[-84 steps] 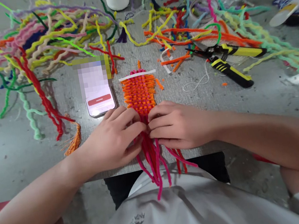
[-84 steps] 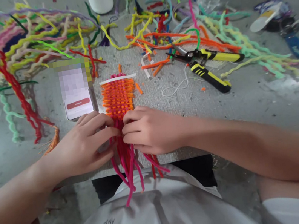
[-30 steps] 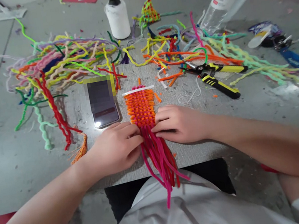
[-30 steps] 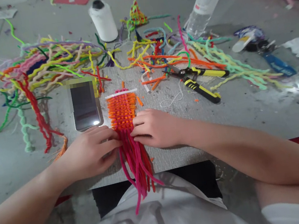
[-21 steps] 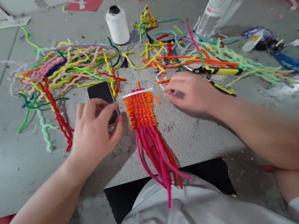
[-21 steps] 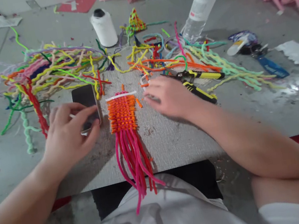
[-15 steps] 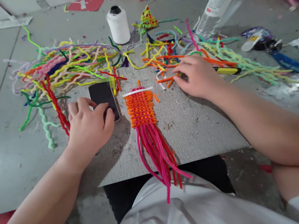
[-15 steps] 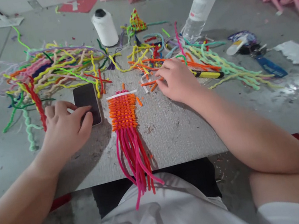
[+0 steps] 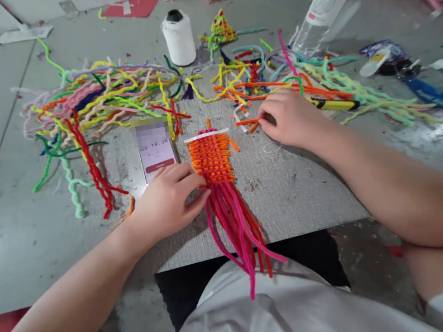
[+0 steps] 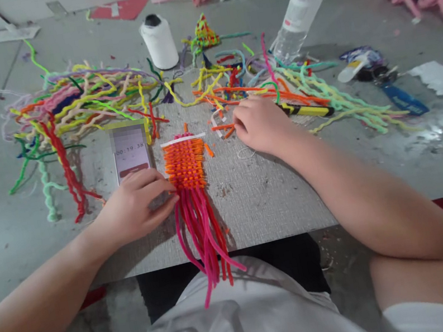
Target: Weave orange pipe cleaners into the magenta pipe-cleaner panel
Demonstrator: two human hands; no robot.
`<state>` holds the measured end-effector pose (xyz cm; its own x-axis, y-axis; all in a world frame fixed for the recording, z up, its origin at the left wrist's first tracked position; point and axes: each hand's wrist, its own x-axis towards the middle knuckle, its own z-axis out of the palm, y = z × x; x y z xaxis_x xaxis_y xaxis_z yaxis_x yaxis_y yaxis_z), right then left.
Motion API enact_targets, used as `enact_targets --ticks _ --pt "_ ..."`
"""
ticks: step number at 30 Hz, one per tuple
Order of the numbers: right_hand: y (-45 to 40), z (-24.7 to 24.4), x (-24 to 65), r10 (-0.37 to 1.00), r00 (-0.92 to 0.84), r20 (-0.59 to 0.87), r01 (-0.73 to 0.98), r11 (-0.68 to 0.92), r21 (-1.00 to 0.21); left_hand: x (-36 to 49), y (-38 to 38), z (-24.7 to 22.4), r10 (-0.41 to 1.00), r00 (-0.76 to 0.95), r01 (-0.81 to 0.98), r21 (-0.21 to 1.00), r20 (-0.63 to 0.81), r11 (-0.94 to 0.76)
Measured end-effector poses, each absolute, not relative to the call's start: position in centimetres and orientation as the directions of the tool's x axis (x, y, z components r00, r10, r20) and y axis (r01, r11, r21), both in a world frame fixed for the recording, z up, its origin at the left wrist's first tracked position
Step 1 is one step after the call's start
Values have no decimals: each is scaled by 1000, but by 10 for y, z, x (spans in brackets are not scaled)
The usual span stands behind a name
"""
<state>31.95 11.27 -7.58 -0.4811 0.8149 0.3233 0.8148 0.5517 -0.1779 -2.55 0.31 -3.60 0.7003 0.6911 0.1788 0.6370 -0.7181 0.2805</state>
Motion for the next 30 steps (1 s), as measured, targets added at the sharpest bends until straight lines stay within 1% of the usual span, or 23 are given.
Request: enact_targets --ticks 4,10,14,18,23,27,30 --pt "107 -72 317 815 -484 319 794 563 -232 -23 -2 -41 695 701 643 282 159 -712" --pt "97 -66 310 791 -517 327 743 605 -286 -25 -2 -43 672 725 644 198 153 -739" --pt "97 -66 309 768 -550 327 695 639 -331 -26 -2 -44 673 721 639 214 168 -739" --pt "98 -70 309 748 -577 329 682 663 -310 -26 -2 -40 662 732 623 237 162 -746" --pt "97 -69 308 775 -535 338 724 626 -289 -26 -2 -35 668 729 630 233 150 -741" --pt "92 -67 305 795 -459 397 733 591 -336 -26 -4 -37 680 725 650 214 114 -729" --pt "86 -66 297 772 -444 454 689 618 -379 -25 -6 -37 708 699 675 237 96 -699"
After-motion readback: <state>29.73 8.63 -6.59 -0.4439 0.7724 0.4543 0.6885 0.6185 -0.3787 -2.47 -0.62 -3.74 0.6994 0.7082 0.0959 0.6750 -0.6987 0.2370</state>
